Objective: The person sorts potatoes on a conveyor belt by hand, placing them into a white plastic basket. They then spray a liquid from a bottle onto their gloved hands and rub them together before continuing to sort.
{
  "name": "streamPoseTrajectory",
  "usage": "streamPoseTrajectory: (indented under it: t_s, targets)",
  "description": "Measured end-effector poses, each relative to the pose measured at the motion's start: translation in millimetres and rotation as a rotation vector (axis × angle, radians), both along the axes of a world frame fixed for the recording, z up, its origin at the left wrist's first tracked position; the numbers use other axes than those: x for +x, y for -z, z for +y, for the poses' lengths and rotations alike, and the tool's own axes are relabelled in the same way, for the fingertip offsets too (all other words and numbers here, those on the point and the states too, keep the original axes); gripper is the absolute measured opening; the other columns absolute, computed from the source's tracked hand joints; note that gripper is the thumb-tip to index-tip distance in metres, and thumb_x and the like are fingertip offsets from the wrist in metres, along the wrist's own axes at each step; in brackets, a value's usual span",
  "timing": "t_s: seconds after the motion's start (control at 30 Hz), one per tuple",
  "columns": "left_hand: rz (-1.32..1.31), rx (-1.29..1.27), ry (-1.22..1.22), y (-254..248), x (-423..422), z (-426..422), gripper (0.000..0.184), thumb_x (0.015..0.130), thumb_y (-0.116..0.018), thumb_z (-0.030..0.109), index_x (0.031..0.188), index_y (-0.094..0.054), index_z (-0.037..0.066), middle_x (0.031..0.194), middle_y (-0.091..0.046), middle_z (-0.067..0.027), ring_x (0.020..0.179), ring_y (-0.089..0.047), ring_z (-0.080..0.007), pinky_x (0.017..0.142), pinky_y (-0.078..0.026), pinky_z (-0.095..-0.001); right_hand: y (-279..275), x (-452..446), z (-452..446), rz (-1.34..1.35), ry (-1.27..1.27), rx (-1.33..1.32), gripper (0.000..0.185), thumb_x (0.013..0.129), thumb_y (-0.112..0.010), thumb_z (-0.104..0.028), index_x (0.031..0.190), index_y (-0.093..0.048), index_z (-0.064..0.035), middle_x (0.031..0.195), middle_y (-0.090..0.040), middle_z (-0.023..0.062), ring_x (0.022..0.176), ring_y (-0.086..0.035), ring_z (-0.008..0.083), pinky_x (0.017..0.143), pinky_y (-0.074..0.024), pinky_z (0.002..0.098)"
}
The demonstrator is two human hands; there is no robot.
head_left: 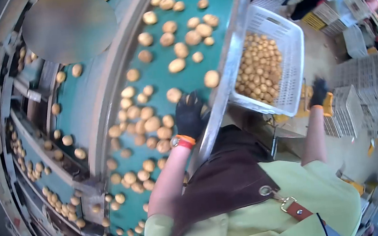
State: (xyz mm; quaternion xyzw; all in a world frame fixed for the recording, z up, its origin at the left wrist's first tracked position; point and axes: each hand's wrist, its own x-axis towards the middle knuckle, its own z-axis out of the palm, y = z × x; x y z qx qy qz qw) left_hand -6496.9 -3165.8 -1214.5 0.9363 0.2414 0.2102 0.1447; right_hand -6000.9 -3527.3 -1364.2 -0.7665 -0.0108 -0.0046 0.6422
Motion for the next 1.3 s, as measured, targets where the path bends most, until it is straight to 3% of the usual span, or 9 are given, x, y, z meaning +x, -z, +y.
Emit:
streamPoseTrajectory:
  t_s: [0.13,0.2,0.37,0.6,0.7,0.73,0.83,1.0,1.3]
  targets:
    - [0.010,-0.029,-0.047,-4,-11,0,0.049,0.077,-0.081,0.040,0.106,-0.070,0.002,0.132,-0.058,-0.0248,0.119,-0.054,-0.0449,0.107,-0.041,-0.0559,55,76,-23,-0.458,-0.562,-1.001,0.037,0.102,-0.053,-0.024,0.124,-0.067,0.0007,0.119,-0.071,0.0184,0.104,-0.068,0.0260,0.088,-0.0543,0.0407]
    - [0.029,-0.031,-0.073,-5,-25,-4,0.051,0.076,-0.081,0.041,0.104,-0.069,0.001,0.127,-0.059,-0.0244,0.118,-0.053,-0.0443,0.108,-0.039,-0.0563,-23,-1,93,-0.362,-0.392,-0.702,0.046,0.100,-0.059,-0.028,0.136,-0.062,0.0007,0.134,-0.066,0.0202,0.126,-0.062,0.0340,0.111,-0.0446,0.0402]
    - [0.050,0.036,-0.193,-4,-75,-30,0.051,0.076,-0.080,0.044,0.100,-0.067,0.001,0.117,-0.061,-0.0204,0.115,-0.054,-0.0426,0.112,-0.036,-0.0571,-97,-151,347,-0.526,-1.058,-0.077,0.039,0.096,-0.065,-0.021,0.132,-0.064,-0.0046,0.133,-0.065,0.0157,0.126,-0.061,0.0311,0.108,-0.0453,0.0396]
    - [0.126,-0.142,-0.808,-5,-189,-58,0.021,0.085,-0.074,0.024,0.086,-0.064,0.006,0.098,-0.063,-0.0168,0.105,-0.055,-0.0430,0.106,-0.037,-0.0579,-93,-176,501,-1.049,-0.621,-0.749,0.029,0.091,-0.059,-0.028,0.115,-0.071,-0.0159,0.128,-0.065,0.0153,0.113,-0.063,0.0430,0.095,-0.0507,0.0511]
    - [-0.002,-0.170,-0.988,6,-236,-79,0.019,0.084,-0.077,0.020,0.084,-0.065,0.006,0.092,-0.064,-0.0144,0.096,-0.059,-0.0383,0.096,-0.044,-0.0529,-41,-101,541,-0.600,-0.650,-0.621,0.021,0.094,-0.056,-0.027,0.096,-0.072,-0.0134,0.101,-0.072,0.0154,0.097,-0.068,0.0388,0.085,-0.0536,0.0492]
    - [-0.158,-0.297,-1.074,19,-249,-84,0.019,0.082,-0.078,0.019,0.083,-0.064,0.006,0.091,-0.065,-0.0133,0.094,-0.060,-0.0368,0.100,-0.045,-0.0530,-48,-83,542,-1.090,-0.818,-1.183,0.020,0.094,-0.058,-0.026,0.095,-0.072,-0.0117,0.101,-0.074,0.0147,0.097,-0.070,0.0345,0.084,-0.0552,0.0451]
    - [-0.121,-0.200,-1.219,2,-245,-76,0.019,0.083,-0.078,0.018,0.095,-0.069,0.007,0.102,-0.067,-0.0148,0.101,-0.061,-0.0374,0.106,-0.045,-0.0525,-132,-150,543,-0.522,-0.886,-0.328,0.021,0.094,-0.062,-0.024,0.107,-0.071,-0.0111,0.109,-0.073,0.0145,0.100,-0.070,0.0333,0.085,-0.0551,0.0445]
    - [-0.070,0.142,-0.806,-18,-173,-23,0.039,0.084,-0.078,0.017,0.120,-0.067,0.008,0.135,-0.061,-0.0158,0.127,-0.055,-0.0398,0.114,-0.038,-0.0524,-127,-241,613,-0.945,-1.351,-0.325,0.053,0.094,-0.066,-0.037,0.139,-0.056,-0.0123,0.141,-0.056,0.0213,0.119,-0.062,0.0363,0.097,-0.0513,0.0463]
    - [-0.117,0.103,-0.352,-40,-31,147,0.039,0.087,-0.068,0.016,0.125,-0.065,0.008,0.131,-0.061,-0.0200,0.122,-0.056,-0.0409,0.109,-0.042,-0.0526,-151,-302,572,-0.439,-1.251,-0.269,0.057,0.087,-0.070,-0.046,0.134,-0.057,-0.0173,0.125,-0.061,0.0157,0.111,-0.063,0.0356,0.095,-0.0508,0.0486]
